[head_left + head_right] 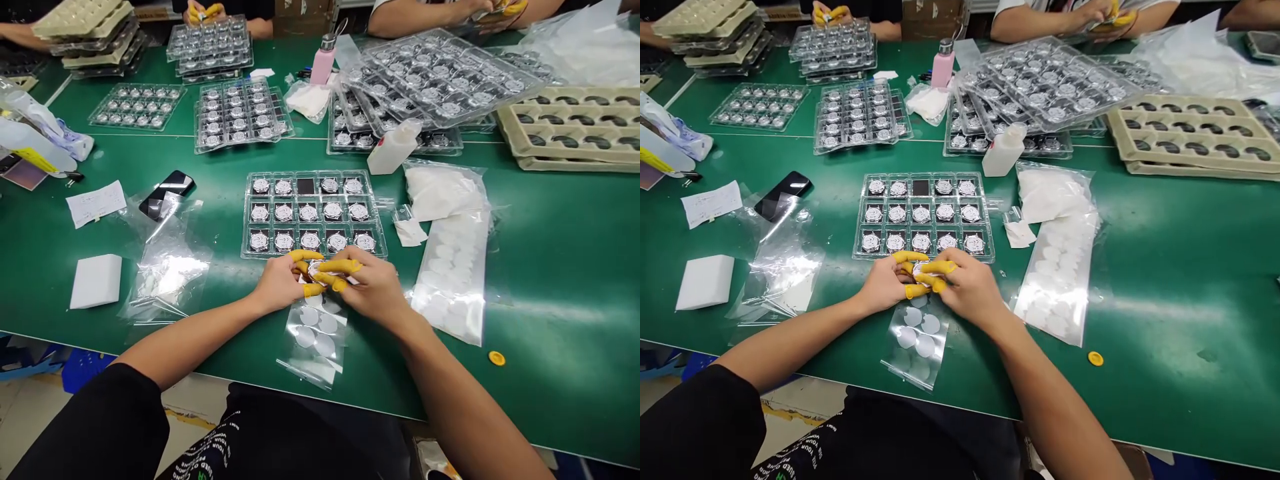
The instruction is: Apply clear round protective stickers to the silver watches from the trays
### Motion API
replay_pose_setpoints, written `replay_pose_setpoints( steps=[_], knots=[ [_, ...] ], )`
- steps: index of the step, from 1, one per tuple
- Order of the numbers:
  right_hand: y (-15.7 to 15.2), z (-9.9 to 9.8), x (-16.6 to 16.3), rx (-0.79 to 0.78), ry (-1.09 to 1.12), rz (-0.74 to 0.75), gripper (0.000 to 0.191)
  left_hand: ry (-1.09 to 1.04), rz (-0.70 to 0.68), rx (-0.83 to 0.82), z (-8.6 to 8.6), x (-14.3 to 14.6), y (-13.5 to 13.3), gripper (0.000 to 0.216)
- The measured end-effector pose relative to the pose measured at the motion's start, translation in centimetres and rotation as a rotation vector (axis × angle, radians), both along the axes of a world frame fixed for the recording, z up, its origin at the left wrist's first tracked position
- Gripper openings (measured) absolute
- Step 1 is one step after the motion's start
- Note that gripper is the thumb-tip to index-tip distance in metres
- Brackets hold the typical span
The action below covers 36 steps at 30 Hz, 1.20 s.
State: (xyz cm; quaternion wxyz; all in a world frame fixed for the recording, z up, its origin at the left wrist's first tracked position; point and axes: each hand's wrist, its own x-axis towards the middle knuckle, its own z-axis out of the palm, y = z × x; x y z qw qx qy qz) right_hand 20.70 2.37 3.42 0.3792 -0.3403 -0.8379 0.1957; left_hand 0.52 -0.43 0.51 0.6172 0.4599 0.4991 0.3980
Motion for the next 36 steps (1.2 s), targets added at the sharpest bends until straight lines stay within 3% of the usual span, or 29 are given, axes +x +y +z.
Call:
replay_pose_setpoints(
  steps=[4, 11, 13, 17, 20, 24, 27, 30, 33, 36],
  knots=[
    [-0.3, -1.1, -1.2, 0.155, -0.137, -0.077, 0.012, -0.024, 0.009, -0.035, 0.4, 0.0, 0.1, 0.063],
    [0.0, -0.8, -0.8, 0.406, -0.238, -0.069, 0.004, -0.025, -0.009, -0.068, 0.4, 0.0, 0.2, 0.065],
    [0.0, -0.7, -0.8, 0.428, -0.259, -0.121, 0.005, -0.03, 0.001, -0.068, 0.3, 0.0, 0.2, 0.067],
    [-0.3, -0.8, -0.7, 0.415, -0.249, -0.059, 0.008, -0.054, -0.03, -0.054, 0.0, 0.0, 0.1, 0.065],
    [-0.6, -0.8, -0.9, 0.326, -0.243, -0.111, 0.009, -0.061, -0.021, -0.042, -0.3, 0.1, 0.0, 0.064],
    [-0.6, -0.9, -1.1, 0.138, -0.235, -0.069, 0.012, -0.078, -0.025, -0.042, -0.4, 0.1, -0.1, 0.064],
    [0.1, -0.6, 1.0, 0.108, -0.282, -0.282, 0.018, -0.059, -0.02, 0.003, -0.2, 0.1, -0.3, 0.065],
    [0.7, 0.3, 4.3, 0.068, -0.336, -0.382, 0.02, 0.044, -0.015, 0.194, -0.1, 0.1, -0.7, 0.059],
    [0.1, 1.4, 5.7, -0.035, -0.245, -0.298, 0.03, 0.178, -0.04, 0.467, -0.1, -0.1, -1.0, 0.046],
    [-1.0, 1.8, 4.3, -0.271, -0.166, -0.112, 0.034, 0.225, -0.047, 0.649, -0.4, -0.2, -1.1, 0.04]
  ],
)
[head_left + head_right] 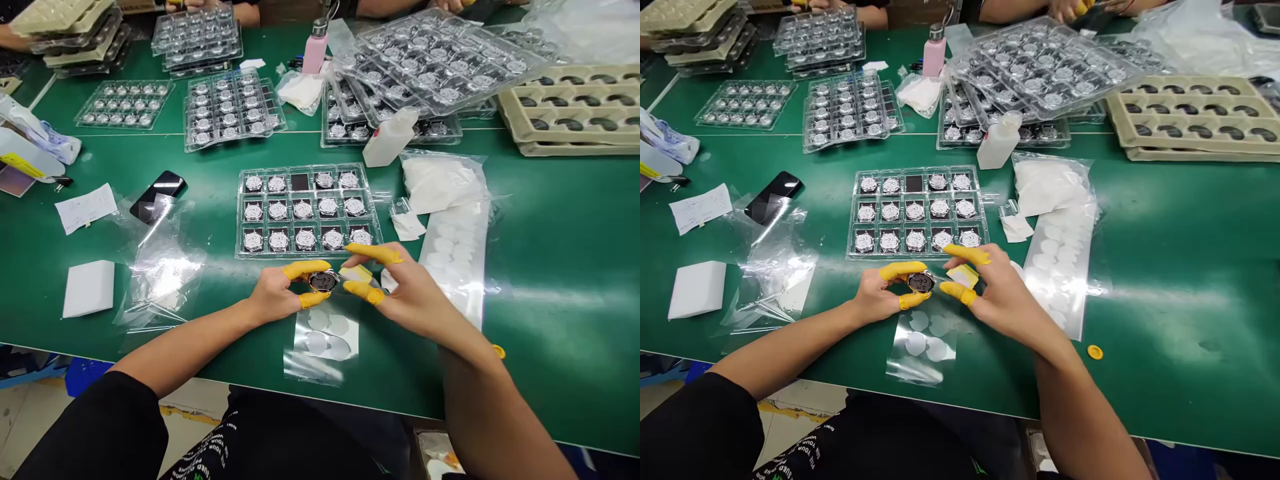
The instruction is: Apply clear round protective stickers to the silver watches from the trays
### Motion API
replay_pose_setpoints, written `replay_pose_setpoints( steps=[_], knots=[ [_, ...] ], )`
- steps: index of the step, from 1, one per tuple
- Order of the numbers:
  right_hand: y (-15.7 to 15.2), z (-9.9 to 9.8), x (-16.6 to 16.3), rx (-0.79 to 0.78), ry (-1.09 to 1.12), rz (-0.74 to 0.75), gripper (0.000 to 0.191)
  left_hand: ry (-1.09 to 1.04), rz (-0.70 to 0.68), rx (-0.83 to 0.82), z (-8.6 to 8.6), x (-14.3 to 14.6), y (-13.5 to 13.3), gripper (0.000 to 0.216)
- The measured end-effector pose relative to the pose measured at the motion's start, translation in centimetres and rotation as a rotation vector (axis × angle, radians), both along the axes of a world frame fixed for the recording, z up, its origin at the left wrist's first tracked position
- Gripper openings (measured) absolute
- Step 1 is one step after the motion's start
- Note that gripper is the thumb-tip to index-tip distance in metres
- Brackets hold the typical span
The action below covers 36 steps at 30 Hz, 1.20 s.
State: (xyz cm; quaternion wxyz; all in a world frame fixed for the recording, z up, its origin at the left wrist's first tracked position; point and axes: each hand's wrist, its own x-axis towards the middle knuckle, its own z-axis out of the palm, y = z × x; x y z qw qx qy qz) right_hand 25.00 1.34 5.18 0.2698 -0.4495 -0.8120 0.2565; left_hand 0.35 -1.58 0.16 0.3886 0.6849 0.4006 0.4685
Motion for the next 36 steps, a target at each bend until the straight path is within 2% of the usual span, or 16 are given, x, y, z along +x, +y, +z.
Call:
replay_pose_setpoints(
  steps=[2, 4, 9, 15, 18, 20, 22, 25, 27, 30, 36],
  knots=[
    [-0.5, -0.1, -1.1, -0.105, 0.014, 0.03, 0.022, -0.006, -0.001, 0.038, -0.1, -0.1, 0.0, 0.04],
    [-0.6, -0.4, -1.5, -0.149, 0.016, -0.001, 0.014, 0.003, 0.002, 0.022, -0.1, -0.1, 0.1, 0.041],
    [0.0, -0.7, -1.0, -0.208, 0.011, -0.03, 0.019, -0.05, 0.0, -0.162, 0.1, -0.1, 0.4, 0.051],
    [0.1, -1.0, -1.1, -0.017, -0.103, 0.031, 0.013, -0.113, 0.017, -0.343, 0.3, 0.0, 0.5, 0.057],
    [-0.1, -0.2, -0.7, 0.114, -0.101, 0.076, 0.009, -0.14, 0.003, -0.437, 0.3, 0.0, 0.7, 0.058],
    [-0.3, 0.6, -0.4, 0.107, -0.013, 0.068, 0.006, -0.162, 0.002, -0.497, 0.2, 0.0, 0.9, 0.057],
    [-0.5, 0.9, -0.5, 0.013, 0.252, 0.004, 0.012, -0.181, 0.009, -0.55, 0.2, 0.0, 1.2, 0.058],
    [-0.6, 0.3, -1.6, -0.209, 0.636, -0.206, 0.021, -0.183, 0.001, -0.591, 0.3, 0.0, 1.3, 0.061],
    [-0.7, -0.7, -2.9, -0.387, 0.654, -0.304, 0.027, -0.163, -0.019, -0.584, 0.4, 0.0, 1.3, 0.061],
    [-0.8, -1.7, -4.6, -0.587, 0.59, -0.327, 0.041, -0.148, -0.042, -0.559, 0.3, -0.1, 1.2, 0.062],
    [-1.1, -1.5, -5.4, -0.678, 0.554, -0.36, 0.047, -0.129, -0.068, -0.55, 0.2, -0.2, 1.3, 0.06]
  ],
)
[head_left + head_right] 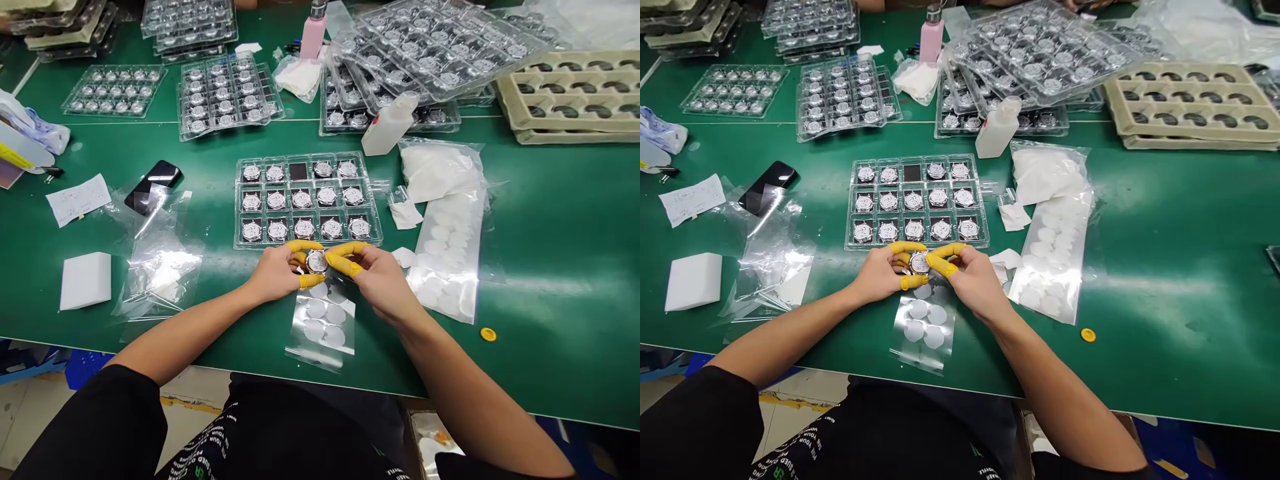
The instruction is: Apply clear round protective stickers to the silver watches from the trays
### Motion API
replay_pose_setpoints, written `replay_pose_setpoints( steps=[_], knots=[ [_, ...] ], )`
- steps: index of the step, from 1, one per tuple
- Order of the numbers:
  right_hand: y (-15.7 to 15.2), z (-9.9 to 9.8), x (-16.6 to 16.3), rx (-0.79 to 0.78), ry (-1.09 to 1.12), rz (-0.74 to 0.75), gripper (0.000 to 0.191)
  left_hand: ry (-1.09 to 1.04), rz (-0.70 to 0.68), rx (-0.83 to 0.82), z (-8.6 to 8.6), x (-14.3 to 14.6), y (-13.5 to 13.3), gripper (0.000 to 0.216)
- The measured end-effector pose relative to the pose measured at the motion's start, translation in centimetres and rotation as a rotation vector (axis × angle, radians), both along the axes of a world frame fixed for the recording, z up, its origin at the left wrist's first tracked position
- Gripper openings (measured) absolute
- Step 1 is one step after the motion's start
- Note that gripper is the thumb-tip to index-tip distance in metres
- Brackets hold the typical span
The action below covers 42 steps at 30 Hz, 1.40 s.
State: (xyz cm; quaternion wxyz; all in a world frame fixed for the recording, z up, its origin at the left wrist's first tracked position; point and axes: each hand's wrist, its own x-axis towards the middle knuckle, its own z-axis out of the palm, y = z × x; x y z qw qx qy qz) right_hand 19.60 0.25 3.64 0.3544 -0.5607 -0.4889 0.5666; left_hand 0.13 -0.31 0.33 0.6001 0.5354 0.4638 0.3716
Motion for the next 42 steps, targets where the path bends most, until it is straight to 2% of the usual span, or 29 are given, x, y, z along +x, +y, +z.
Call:
replay_pose_setpoints(
  steps=[15, 26, 28, 31, 33, 35, 39, 42],
  knots=[
    [-0.4, -1.4, -0.1, 0.02, -0.122, -0.006, 0.046, 0.01, -0.012, -0.04, 0.4, 0.2, 0.0, 0.062],
    [-0.9, -1.2, -0.5, 0.023, -0.163, -0.027, 0.041, 0.016, -0.018, -0.041, 0.5, 0.2, 0.0, 0.061],
    [-0.5, -1.2, -0.2, 0.045, -0.128, -0.073, 0.042, 0.031, -0.006, -0.035, 0.5, 0.2, 0.0, 0.06],
    [0.4, -1.0, 0.6, 0.161, -0.026, -0.269, 0.043, 0.059, 0.019, -0.023, 0.6, 0.2, 0.0, 0.059],
    [1.0, -0.8, 1.2, 0.2, 0.042, -0.34, 0.043, 0.064, 0.019, -0.02, 0.6, 0.2, -0.1, 0.059],
    [1.4, -0.7, 1.4, 0.145, 0.085, -0.297, 0.047, 0.067, 0.02, -0.02, 0.5, 0.1, -0.1, 0.06],
    [1.0, -0.8, 0.9, -0.048, 0.074, -0.074, 0.061, 0.058, 0.023, -0.021, 0.5, 0.2, -0.1, 0.061],
    [0.3, -1.0, 0.0, -0.134, 0.025, 0.061, 0.06, 0.04, 0.012, -0.025, 0.5, 0.2, -0.2, 0.062]
  ],
)
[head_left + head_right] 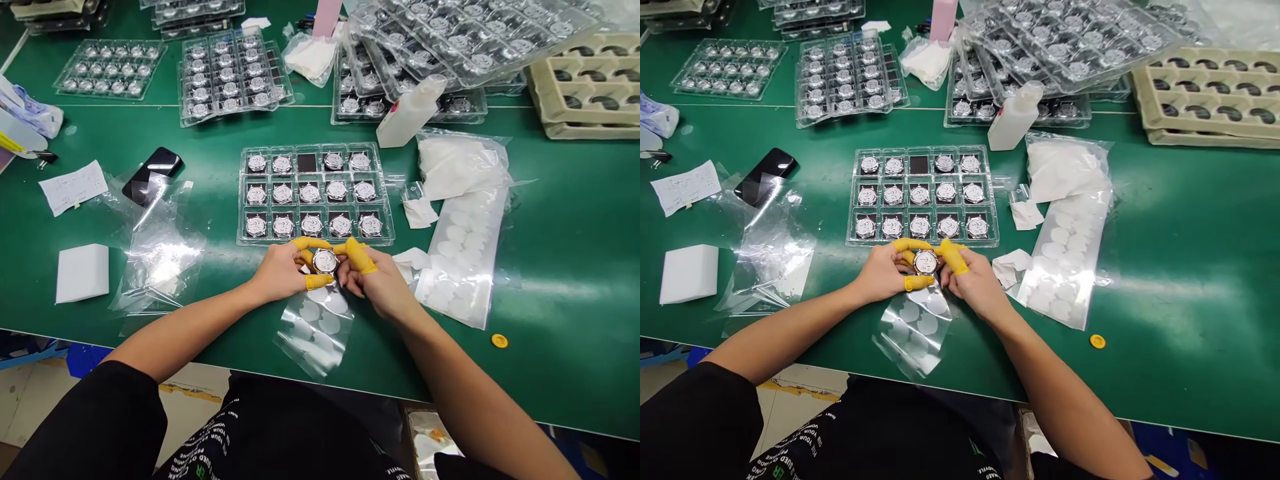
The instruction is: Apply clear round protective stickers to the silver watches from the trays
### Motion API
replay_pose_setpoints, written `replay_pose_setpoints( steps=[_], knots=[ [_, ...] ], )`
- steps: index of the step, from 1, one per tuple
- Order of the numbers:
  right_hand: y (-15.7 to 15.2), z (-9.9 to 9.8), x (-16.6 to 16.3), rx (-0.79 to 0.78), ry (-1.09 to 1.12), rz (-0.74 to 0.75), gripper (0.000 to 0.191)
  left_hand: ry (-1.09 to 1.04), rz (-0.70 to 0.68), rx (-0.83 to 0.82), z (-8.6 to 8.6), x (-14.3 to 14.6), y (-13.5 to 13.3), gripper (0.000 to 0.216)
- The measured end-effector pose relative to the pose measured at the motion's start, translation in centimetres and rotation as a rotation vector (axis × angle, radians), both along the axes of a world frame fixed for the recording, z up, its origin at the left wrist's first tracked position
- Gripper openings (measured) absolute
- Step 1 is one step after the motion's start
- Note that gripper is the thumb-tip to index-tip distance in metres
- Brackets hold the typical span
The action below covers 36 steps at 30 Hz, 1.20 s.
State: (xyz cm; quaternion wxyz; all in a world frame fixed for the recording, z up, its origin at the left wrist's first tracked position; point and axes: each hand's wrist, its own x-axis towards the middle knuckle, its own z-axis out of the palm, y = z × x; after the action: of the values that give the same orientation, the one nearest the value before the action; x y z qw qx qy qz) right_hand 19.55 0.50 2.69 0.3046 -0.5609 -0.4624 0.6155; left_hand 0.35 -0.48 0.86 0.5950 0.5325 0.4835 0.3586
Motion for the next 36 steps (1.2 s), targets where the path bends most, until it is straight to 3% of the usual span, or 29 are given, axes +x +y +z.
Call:
replay_pose_setpoints(
  steps=[3, 11, 17, 22, 24, 27, 29, 32, 36],
  knots=[
    [-0.6, -0.1, -1.0, 0.008, 0.019, -0.003, 0.053, -0.018, -0.023, -0.001, 0.1, 0.0, -0.1, 0.062],
    [-1.2, -0.2, -1.9, -0.001, 0.13, -0.219, 0.042, -0.039, -0.044, 0.025, -0.1, 0.0, -0.1, 0.06],
    [-0.2, 0.3, -0.7, -0.1, 0.262, -0.084, 0.056, -0.099, -0.073, 0.038, -0.4, 0.0, -0.1, 0.06],
    [-0.7, 1.0, -0.2, 0.021, 0.173, -0.071, 0.052, -0.094, -0.069, 0.004, -0.4, 0.0, 0.0, 0.063],
    [0.9, 1.3, 0.0, 0.154, 0.086, -0.144, 0.046, -0.061, -0.05, -0.005, -0.2, 0.0, 0.0, 0.071],
    [7.0, 1.5, -0.2, 0.416, -0.135, -0.264, 0.035, 0.006, -0.021, -0.003, 0.1, 0.0, 0.0, 0.081],
    [12.3, 1.3, -1.1, 0.52, -0.295, -0.193, 0.032, -0.014, -0.02, 0.011, -0.1, 0.0, 0.0, 0.078],
    [18.3, 0.5, -3.2, 0.547, -0.525, 0.01, 0.028, -0.097, -0.036, 0.013, -0.7, 0.0, -0.1, 0.065],
    [20.0, -0.3, -5.5, 0.735, -0.822, 0.161, 0.029, -0.119, -0.039, 0.022, -1.4, 0.2, -0.2, 0.055]
  ],
)
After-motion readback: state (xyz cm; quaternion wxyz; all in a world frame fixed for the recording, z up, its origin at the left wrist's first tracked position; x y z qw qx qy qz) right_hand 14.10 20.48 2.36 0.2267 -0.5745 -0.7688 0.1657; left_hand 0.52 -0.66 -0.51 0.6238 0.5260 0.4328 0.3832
